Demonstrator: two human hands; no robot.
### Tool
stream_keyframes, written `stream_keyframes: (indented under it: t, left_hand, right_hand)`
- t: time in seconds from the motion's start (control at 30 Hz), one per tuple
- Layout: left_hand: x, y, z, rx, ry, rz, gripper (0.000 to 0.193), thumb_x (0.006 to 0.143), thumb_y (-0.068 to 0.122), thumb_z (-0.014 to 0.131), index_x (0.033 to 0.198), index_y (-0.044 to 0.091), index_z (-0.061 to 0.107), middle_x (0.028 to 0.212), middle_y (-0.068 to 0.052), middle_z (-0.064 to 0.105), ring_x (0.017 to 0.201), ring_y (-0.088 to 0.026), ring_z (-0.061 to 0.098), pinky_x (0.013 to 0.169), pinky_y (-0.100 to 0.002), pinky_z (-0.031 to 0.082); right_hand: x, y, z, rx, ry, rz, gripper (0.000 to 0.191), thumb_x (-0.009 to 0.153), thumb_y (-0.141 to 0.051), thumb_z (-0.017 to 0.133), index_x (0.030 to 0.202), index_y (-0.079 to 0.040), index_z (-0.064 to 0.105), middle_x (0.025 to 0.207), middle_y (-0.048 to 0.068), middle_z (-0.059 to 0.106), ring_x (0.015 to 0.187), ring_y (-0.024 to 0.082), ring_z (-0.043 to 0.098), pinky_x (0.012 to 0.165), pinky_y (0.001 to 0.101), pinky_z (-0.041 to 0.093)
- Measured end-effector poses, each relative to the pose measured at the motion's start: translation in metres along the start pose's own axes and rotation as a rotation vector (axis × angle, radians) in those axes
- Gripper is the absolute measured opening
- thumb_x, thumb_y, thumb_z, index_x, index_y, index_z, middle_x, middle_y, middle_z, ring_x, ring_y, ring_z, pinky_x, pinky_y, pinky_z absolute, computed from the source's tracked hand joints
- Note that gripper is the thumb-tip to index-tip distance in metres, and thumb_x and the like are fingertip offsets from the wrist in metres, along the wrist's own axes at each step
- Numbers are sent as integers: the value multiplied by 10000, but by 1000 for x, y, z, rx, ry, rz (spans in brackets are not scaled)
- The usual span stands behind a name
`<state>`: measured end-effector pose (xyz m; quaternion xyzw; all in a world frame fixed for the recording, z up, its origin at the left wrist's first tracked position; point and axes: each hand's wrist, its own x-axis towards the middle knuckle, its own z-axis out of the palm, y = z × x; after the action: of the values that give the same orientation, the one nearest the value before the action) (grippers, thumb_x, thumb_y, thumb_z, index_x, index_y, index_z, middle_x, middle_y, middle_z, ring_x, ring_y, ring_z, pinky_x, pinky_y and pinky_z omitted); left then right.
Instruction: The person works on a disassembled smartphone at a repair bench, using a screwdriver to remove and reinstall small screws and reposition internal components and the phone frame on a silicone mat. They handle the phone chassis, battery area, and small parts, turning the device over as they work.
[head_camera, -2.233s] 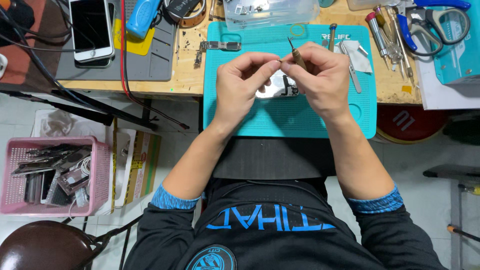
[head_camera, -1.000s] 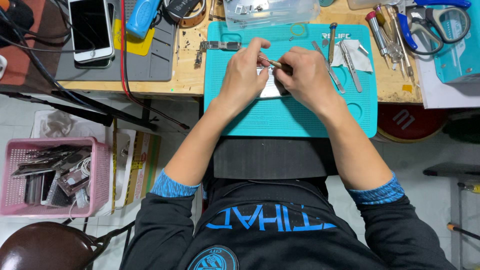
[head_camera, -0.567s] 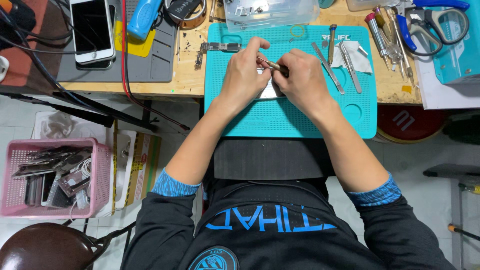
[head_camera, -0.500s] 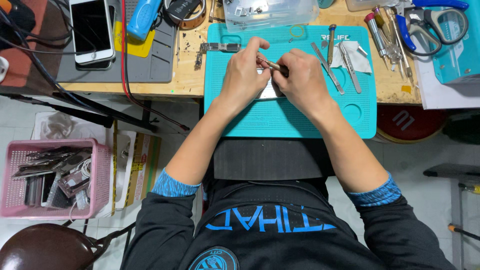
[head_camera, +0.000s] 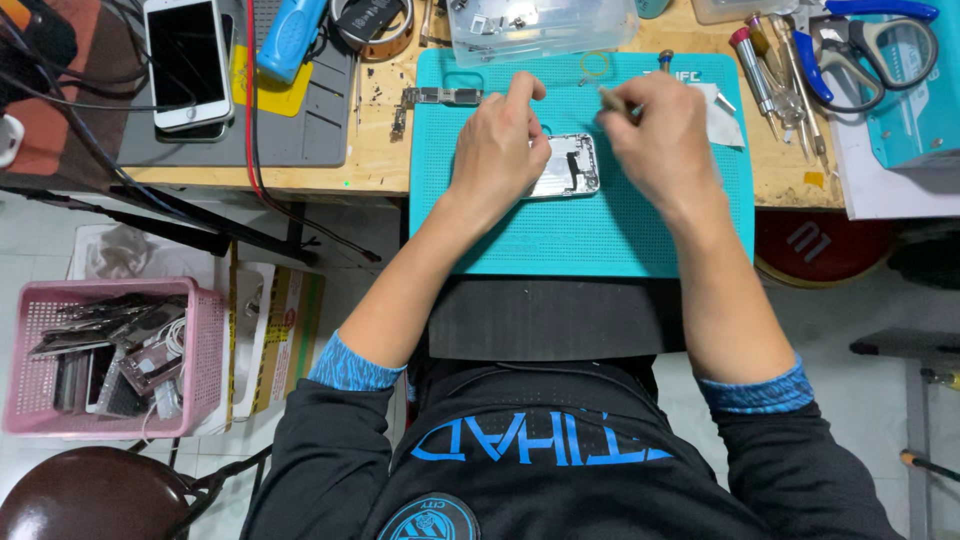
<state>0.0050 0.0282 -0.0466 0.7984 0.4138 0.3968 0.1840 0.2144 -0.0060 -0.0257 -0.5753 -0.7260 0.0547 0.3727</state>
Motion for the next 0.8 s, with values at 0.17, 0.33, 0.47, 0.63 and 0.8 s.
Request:
stream_keyframes:
  t: [0.17,0.33,0.47,0.63,0.8]
  left_hand:
    - [2,2,-1,70,-21,45,357,811,17,720,1131,45,564,802,-88,679,844,-337,651,702,-498,506]
    - [10,1,0,129,37,134,238,827,44,730,1037,43,617,927,-125,704,907,-369,645,775,-495,516]
    - [13,2,4,158,52,142,200,839,56,729,1016,36,639,962,-148,704,925,-392,640,790,-503,510]
    - [8,5,4,170,37,115,180,849,57,735,1005,34,650,951,-144,700,923,-386,643,793,-504,509]
    - [12,2,-1,179,85,143,160,841,71,751,973,35,668,944,-145,694,933,-381,649,789,-492,516]
  right_hand:
    - [10,15,-21,-117,-39,75,184,1000,-166,759,1000,19,749,848,223,664,787,381,657,731,459,505]
    - [11,17,-28,-101,-81,9,159,1011,-157,725,1053,-15,781,895,223,684,849,388,670,775,476,515]
    - [13,20,-14,-178,-76,-5,156,951,-166,758,1013,-31,803,923,245,685,854,420,664,780,510,513]
    - [17,24,2,-234,-47,-50,146,931,-161,769,987,-32,809,927,275,666,878,435,661,772,519,515]
    - [17,21,1,-204,-36,-51,136,943,-146,757,993,-29,804,925,257,679,880,426,662,795,519,518]
